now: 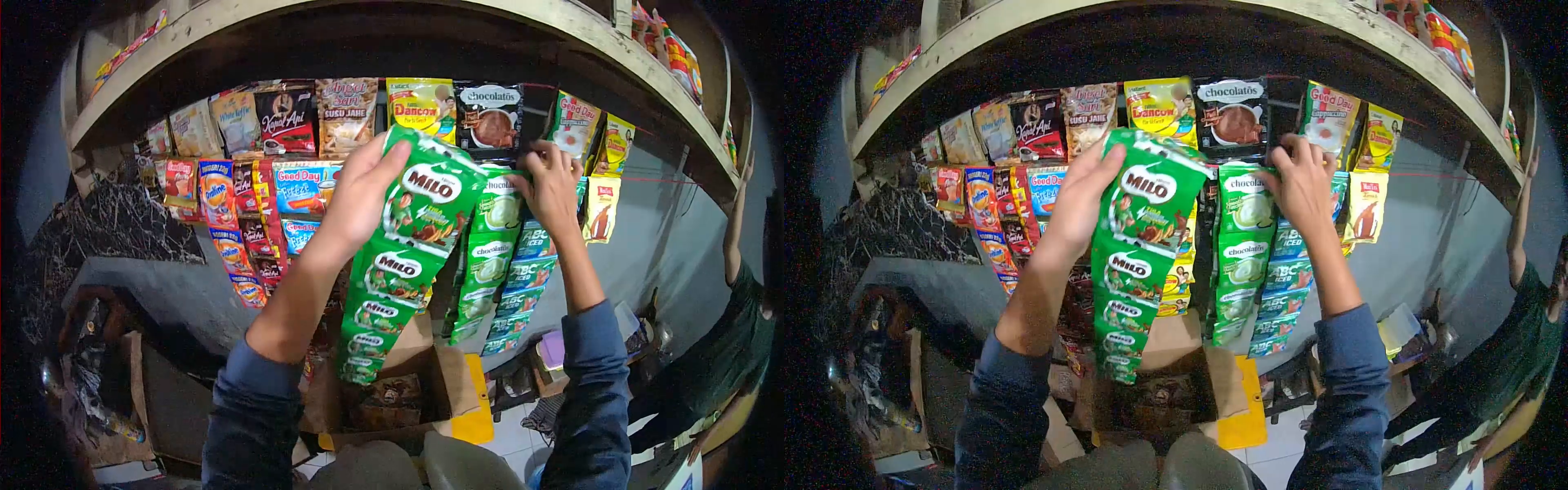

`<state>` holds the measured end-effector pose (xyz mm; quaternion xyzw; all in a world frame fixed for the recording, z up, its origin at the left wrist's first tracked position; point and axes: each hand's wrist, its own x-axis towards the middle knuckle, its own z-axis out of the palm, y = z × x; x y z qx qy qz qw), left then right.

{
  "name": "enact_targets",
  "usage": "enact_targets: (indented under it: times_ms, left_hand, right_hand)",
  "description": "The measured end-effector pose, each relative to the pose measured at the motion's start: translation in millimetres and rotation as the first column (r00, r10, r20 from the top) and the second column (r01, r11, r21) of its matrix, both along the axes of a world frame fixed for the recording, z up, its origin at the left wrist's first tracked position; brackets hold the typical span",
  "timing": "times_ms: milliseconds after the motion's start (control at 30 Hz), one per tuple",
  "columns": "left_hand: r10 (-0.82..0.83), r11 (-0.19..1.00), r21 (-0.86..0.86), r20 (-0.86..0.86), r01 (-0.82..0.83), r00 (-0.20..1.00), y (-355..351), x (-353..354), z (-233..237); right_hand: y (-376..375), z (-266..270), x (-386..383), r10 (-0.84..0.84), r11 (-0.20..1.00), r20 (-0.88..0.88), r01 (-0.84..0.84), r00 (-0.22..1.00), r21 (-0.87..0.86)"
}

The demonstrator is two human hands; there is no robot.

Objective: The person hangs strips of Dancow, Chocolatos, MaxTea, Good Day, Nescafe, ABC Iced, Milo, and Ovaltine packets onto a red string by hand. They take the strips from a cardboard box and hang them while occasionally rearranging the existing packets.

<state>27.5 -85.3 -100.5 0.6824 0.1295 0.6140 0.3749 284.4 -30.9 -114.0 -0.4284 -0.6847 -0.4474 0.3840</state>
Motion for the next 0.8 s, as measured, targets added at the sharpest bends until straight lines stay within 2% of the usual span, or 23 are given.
enact_targets:
  times_ms: [67, 100, 133, 200, 300, 333, 367, 400, 433, 467, 500, 567, 667, 733, 767, 800]
  left_hand:
    - [-0.008, 0.983, -0.183, -0.044, 0.0, 0.999, 7.8, 8.5, 6.2]
    - [-0.024, 0.992, -0.125, -0.042, 0.019, 0.999, 15.3, 14.7, 8.0]
    - [-0.04, 0.997, -0.069, -0.043, 0.037, 0.998, 25.3, 20.1, 7.5]
    - [-0.08, 0.995, -0.068, -0.032, 0.078, 0.996, 38.8, 22.4, 5.5]
    - [-0.137, 0.969, -0.199, 0.052, 0.144, 0.989, 46.3, 21.0, -7.1]
    - [-0.133, 0.958, -0.237, 0.143, 0.164, 0.981, 38.5, 23.4, -20.7]
    - [-0.05, 0.927, -0.362, 0.152, 0.102, 0.987, 46.3, 24.6, -49.3]
    - [0.129, 0.954, -0.282, 0.07, -0.104, 0.989, 53.7, 33.1, -88.9]
    - [0.221, 0.928, -0.29, -0.073, -0.233, 0.972, 36.6, 37.1, -111.2]
    - [0.173, 0.945, -0.261, -0.113, -0.197, 0.978, 47.5, 40.2, -151.6]
    - [0.135, 0.949, -0.251, -0.224, -0.191, 0.965, 54.1, 36.0, -181.2]
    - [0.086, 0.956, -0.274, -0.073, -0.102, 0.994, 28.3, 31.4, -170.5]
    - [0.077, 0.986, -0.161, 0.151, -0.052, 0.985, 3.1, 21.2, -124.6]
    - [0.162, 0.946, -0.301, 0.125, -0.119, 0.979, -21.9, 6.5, -70.8]
    - [0.067, 0.983, -0.178, 0.157, -0.039, 0.985, -14.4, -0.6, -60.7]
    - [0.088, 0.989, -0.126, 0.078, -0.078, 0.993, -11.8, -7.6, -47.1]
  right_hand:
    - [-20.4, 6.0, -26.5, 0.373, 0.924, -0.097, -0.361, 0.923, 0.126]
    - [-26.6, 10.7, -36.4, 0.48, 0.877, -0.049, -0.476, 0.876, 0.063]
    - [-28.0, 15.8, -50.2, 0.554, 0.832, -0.032, -0.552, 0.832, 0.044]
    - [-10.6, 21.4, -58.4, 0.59, 0.798, -0.15, -0.601, 0.793, -0.039]
    - [10.7, 48.5, -60.9, 0.58, 0.814, -0.083, -0.579, 0.81, 0.034]
    - [15.5, 49.3, -65.9, 0.536, 0.844, -0.104, -0.536, 0.838, 0.022]
    - [24.7, 49.8, -68.1, 0.515, 0.857, -0.089, -0.512, 0.853, 0.055]
    - [33.4, 49.2, -70.2, 0.492, 0.869, -0.074, -0.485, 0.868, 0.093]
    - [37.2, 48.5, -72.5, 0.491, 0.87, -0.075, -0.484, 0.868, 0.095]
    - [40.2, 48.2, -74.9, 0.465, 0.882, -0.098, -0.45, 0.88, 0.14]
    - [42.9, 47.8, -76.4, 0.436, 0.893, -0.12, -0.411, 0.892, 0.185]
    - [48.0, 46.7, -75.4, 0.347, 0.925, -0.086, -0.325, 0.934, 0.199]
    - [56.6, 42.8, -69.8, 0.314, 0.943, -0.078, -0.301, 0.946, 0.142]
    - [61.2, 34.9, -63.8, 0.236, 0.97, 0.107, -0.241, 0.966, 0.037]
    - [55.9, 31.8, -63.5, 0.22, 0.975, 0.14, -0.212, 0.965, -0.068]
    - [53.9, 32.9, -63.0, 0.225, 0.974, 0.141, -0.217, 0.964, -0.07]
